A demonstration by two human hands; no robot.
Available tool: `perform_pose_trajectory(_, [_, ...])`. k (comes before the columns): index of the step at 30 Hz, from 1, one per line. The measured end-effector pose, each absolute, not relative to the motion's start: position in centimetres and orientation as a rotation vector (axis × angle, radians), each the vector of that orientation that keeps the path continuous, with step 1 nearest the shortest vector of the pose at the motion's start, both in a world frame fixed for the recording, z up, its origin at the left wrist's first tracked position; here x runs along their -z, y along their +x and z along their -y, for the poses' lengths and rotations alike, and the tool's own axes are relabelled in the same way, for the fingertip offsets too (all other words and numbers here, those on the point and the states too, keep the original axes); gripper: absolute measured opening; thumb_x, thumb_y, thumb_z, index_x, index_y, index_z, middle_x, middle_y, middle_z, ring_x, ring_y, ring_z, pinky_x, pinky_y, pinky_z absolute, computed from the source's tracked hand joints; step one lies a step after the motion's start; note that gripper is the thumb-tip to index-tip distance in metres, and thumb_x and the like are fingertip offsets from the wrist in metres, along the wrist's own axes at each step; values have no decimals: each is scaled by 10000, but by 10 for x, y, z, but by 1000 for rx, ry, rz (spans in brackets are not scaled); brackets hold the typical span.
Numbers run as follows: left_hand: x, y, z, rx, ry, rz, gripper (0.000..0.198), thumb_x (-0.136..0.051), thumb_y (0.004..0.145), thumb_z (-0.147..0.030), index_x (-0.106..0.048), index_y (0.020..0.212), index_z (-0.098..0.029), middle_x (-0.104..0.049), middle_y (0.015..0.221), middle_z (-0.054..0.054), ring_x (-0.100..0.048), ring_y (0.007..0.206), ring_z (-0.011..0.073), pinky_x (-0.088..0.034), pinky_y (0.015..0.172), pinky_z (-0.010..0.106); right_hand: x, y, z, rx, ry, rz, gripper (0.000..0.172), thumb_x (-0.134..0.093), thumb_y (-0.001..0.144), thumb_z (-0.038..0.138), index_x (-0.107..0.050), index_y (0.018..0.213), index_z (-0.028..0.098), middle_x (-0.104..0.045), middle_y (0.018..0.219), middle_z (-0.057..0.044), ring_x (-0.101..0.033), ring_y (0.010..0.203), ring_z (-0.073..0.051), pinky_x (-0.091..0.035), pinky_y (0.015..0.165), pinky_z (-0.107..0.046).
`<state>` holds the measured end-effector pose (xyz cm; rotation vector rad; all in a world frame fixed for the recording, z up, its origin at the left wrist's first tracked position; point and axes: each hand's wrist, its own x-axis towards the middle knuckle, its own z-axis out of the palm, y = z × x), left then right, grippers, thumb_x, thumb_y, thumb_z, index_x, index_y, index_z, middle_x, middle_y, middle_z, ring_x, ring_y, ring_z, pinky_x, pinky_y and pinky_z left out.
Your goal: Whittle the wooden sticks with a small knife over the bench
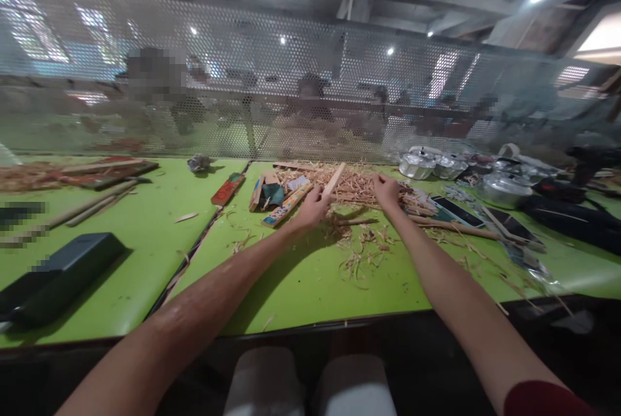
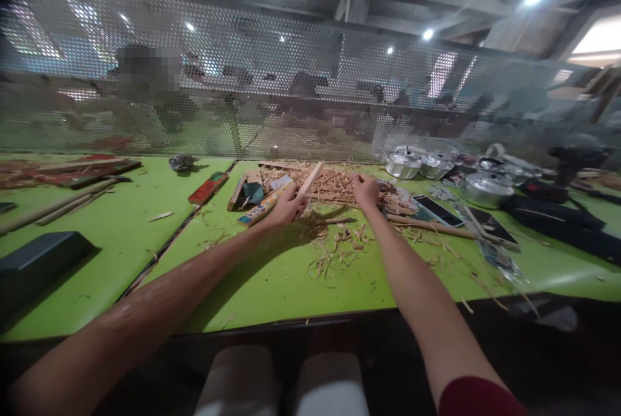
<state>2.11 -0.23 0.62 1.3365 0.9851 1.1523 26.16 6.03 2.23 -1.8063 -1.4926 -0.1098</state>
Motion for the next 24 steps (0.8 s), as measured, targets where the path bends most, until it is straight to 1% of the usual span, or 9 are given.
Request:
perform_pose_trajectory(3, [-11,16,-2,-1251,1299,-952,151,-568,885,-213,-456,785,-227,-491,638,-52,-436,502,94,-336,476,215,-22,257,-64,72,-1689,1529,517,-442,1035,487,-785,823,164,-741,796,-122,-659,789,-264,-491,738,-318])
perform_pose_trajectory(5, [-14,8,-8,-1327,1282,-1000,163,-622,841,-200,-489,747,-211,-478,635,-50,-435,529,93,-329,482,211,-21,245,-64,9,-1574,1605,503,-473,1009,526,-771,795,182,-744,796,-118,-654,793,-276,-491,738,-334])
perform_pose_trajectory(9, [-18,-5,-16,-1382,1358,-992,230,-748,773,-250,-547,679,-189,-451,592,-53,-376,529,83,-274,480,228,-21,220,-58,-157,-1286,1748,448,-536,953,563,-794,895,201,-777,938,-119,-665,874,-276,-501,818,-363])
perform_pose_trajectory(10, [-18,-7,-17,-1387,1381,-969,246,-768,767,-279,-560,674,-186,-457,587,-51,-371,527,82,-269,480,234,-23,215,-55,-220,-1241,1768,443,-553,937,577,-793,908,206,-771,926,-115,-658,858,-267,-500,804,-360])
perform_pose_trajectory(12, [-17,-8,-17,-1405,1416,-936,261,-810,740,-323,-598,691,-179,-483,592,-50,-378,529,84,-281,487,241,-26,206,-48,-407,-1195,1776,440,-577,909,608,-781,913,217,-714,783,-81,-602,728,-226,-471,691,-325])
perform_pose_trajectory(14, [-16,-7,-17,-1425,1446,-940,276,-855,692,-336,-635,709,-170,-517,603,-48,-407,545,88,-313,506,241,-31,198,-40,-656,-1169,1748,449,-584,896,622,-762,942,213,-581,620,-19,-471,571,-174,-372,558,-282])
perform_pose_trajectory(17, [-13,-6,-19,-1424,1480,-970,290,-877,675,-354,-670,706,-154,-557,611,-33,-451,567,96,-345,531,243,-36,191,-30,-927,-1117,1680,469,-595,893,609,-731,1012,176,-434,549,46,-315,487,-121,-238,496,-265])
perform_pose_trajectory(21, [-9,-7,-25,-1418,1513,-944,285,-829,759,-403,-730,778,-136,-639,664,14,-529,597,122,-402,555,254,-36,188,-27,-1039,-1064,1619,453,-623,890,565,-705,1071,159,-413,557,64,-276,468,-100,-194,486,-261])
perform_pose_trajectory(24, [-6,-8,-28,-1449,1551,-902,283,-810,794,-411,-763,853,-138,-727,768,68,-648,722,181,-503,646,282,-33,189,-29,-1036,-1043,1621,415,-627,896,551,-711,1033,168,-444,555,54,-291,461,-104,-205,479,-258])
